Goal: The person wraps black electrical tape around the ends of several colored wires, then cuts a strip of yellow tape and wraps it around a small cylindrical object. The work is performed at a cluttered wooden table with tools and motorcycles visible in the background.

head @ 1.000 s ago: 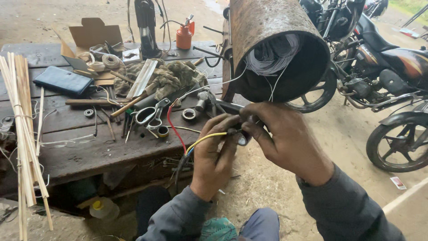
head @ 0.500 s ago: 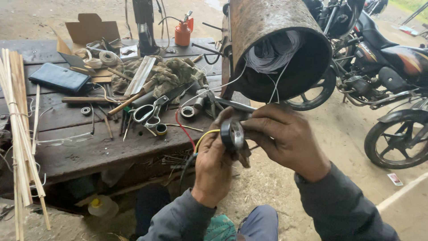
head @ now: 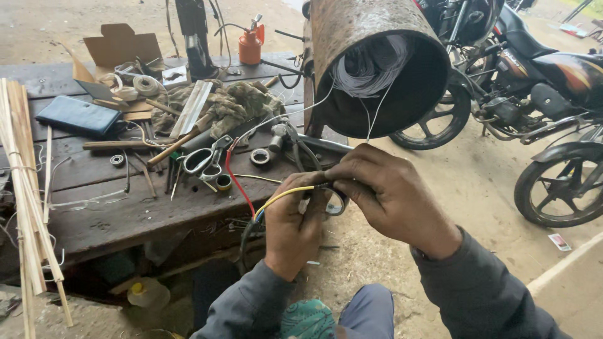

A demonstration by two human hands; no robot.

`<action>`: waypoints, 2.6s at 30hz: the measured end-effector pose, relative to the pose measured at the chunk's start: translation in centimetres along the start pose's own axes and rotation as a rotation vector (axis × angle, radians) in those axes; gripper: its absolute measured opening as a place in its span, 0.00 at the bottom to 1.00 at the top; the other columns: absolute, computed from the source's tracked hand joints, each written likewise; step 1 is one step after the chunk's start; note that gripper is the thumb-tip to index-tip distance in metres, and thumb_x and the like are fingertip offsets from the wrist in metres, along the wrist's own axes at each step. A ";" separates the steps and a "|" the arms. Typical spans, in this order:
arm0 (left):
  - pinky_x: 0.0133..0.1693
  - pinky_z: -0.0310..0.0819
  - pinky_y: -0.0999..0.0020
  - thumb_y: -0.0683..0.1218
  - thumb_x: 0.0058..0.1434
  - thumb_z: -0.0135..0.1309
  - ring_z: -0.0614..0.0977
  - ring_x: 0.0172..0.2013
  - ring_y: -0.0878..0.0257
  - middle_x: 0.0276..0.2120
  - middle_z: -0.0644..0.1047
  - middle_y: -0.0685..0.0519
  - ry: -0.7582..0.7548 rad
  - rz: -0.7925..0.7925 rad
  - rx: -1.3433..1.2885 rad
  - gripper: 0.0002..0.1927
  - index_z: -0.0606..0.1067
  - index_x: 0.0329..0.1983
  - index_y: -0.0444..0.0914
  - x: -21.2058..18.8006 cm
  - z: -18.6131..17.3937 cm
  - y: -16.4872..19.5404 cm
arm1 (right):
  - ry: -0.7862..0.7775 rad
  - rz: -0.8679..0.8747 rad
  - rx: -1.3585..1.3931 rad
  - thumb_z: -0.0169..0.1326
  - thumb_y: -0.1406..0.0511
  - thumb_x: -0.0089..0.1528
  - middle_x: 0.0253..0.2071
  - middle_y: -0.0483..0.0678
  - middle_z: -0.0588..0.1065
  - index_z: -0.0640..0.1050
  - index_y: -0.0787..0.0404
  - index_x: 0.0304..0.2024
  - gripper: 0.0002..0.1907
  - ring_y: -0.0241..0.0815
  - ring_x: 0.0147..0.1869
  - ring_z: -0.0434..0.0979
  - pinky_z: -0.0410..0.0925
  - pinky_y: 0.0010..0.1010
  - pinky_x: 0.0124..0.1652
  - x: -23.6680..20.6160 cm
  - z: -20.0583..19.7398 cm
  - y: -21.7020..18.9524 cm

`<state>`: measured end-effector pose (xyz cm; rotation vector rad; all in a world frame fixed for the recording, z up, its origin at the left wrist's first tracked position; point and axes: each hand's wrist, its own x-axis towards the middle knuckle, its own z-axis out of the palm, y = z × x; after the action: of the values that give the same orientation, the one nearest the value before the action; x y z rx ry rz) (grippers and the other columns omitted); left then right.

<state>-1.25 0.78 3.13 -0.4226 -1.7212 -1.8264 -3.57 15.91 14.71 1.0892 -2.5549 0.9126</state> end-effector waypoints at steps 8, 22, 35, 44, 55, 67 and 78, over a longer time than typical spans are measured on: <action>0.40 0.71 0.72 0.41 0.67 0.53 0.78 0.36 0.67 0.37 0.79 0.51 -0.017 -0.510 -0.689 0.10 0.77 0.48 0.31 -2.8 0.2 -3.1 | 0.001 -0.059 0.026 0.59 0.71 0.59 0.43 0.50 0.78 0.82 0.61 0.44 0.10 0.46 0.44 0.82 0.74 0.32 0.40 -1.2 0.2 2.0; 0.67 0.64 0.61 0.38 0.64 0.45 0.70 0.62 0.60 0.63 0.64 0.47 -0.012 -0.103 -0.538 0.36 0.50 0.76 0.38 -1.8 1.9 1.0 | 0.025 -0.052 -0.346 0.64 0.62 0.61 0.34 0.50 0.76 0.81 0.61 0.35 0.09 0.50 0.36 0.79 0.72 0.39 0.35 -0.5 0.9 1.0; 0.43 0.76 0.71 0.40 0.66 0.55 0.82 0.40 0.63 0.42 0.80 0.46 -0.073 -0.324 -0.630 0.11 0.77 0.49 0.29 -1.9 -0.4 -3.1 | -0.014 -0.110 0.012 0.58 0.72 0.60 0.42 0.50 0.78 0.82 0.62 0.46 0.11 0.48 0.44 0.82 0.74 0.35 0.41 -1.3 0.6 1.5; 0.49 0.70 0.66 0.62 0.73 0.46 0.74 0.49 0.61 0.52 0.72 0.46 0.103 -0.430 -0.917 0.29 0.68 0.64 0.35 -2.9 1.8 -2.8 | 0.095 -0.169 -0.159 0.65 0.63 0.56 0.39 0.49 0.77 0.81 0.61 0.42 0.14 0.47 0.40 0.80 0.73 0.36 0.38 -1.1 0.7 0.9; 0.59 0.75 0.64 0.37 0.67 0.51 0.81 0.58 0.56 0.56 0.78 0.44 -0.149 0.061 0.060 0.17 0.75 0.60 0.33 0.1 -1.4 0.9 | -0.014 -0.041 0.002 0.57 0.67 0.62 0.40 0.51 0.78 0.80 0.63 0.46 0.10 0.51 0.42 0.81 0.72 0.38 0.39 -1.0 0.1 -0.3; 0.32 0.69 0.71 0.53 0.81 0.48 0.77 0.34 0.65 0.35 0.77 0.48 -0.076 -0.478 -1.105 0.19 0.74 0.46 0.31 -3.5 0.1 -4.6 | 0.003 -0.132 0.057 0.61 0.68 0.58 0.41 0.50 0.79 0.81 0.63 0.45 0.12 0.46 0.42 0.82 0.74 0.34 0.40 -1.3 1.3 1.7; 0.73 0.59 0.60 0.47 0.65 0.57 0.67 0.72 0.57 0.70 0.65 0.44 -0.314 -0.168 -0.516 0.37 0.61 0.75 0.28 -0.7 -1.3 0.1 | 0.058 0.067 -0.223 0.62 0.61 0.61 0.29 0.51 0.76 0.81 0.61 0.33 0.09 0.50 0.31 0.78 0.69 0.40 0.31 -0.5 1.8 0.6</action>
<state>-0.42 -0.36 2.65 -0.8308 -1.4914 -2.4372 -3.56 15.46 12.81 0.9054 -2.5837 0.6442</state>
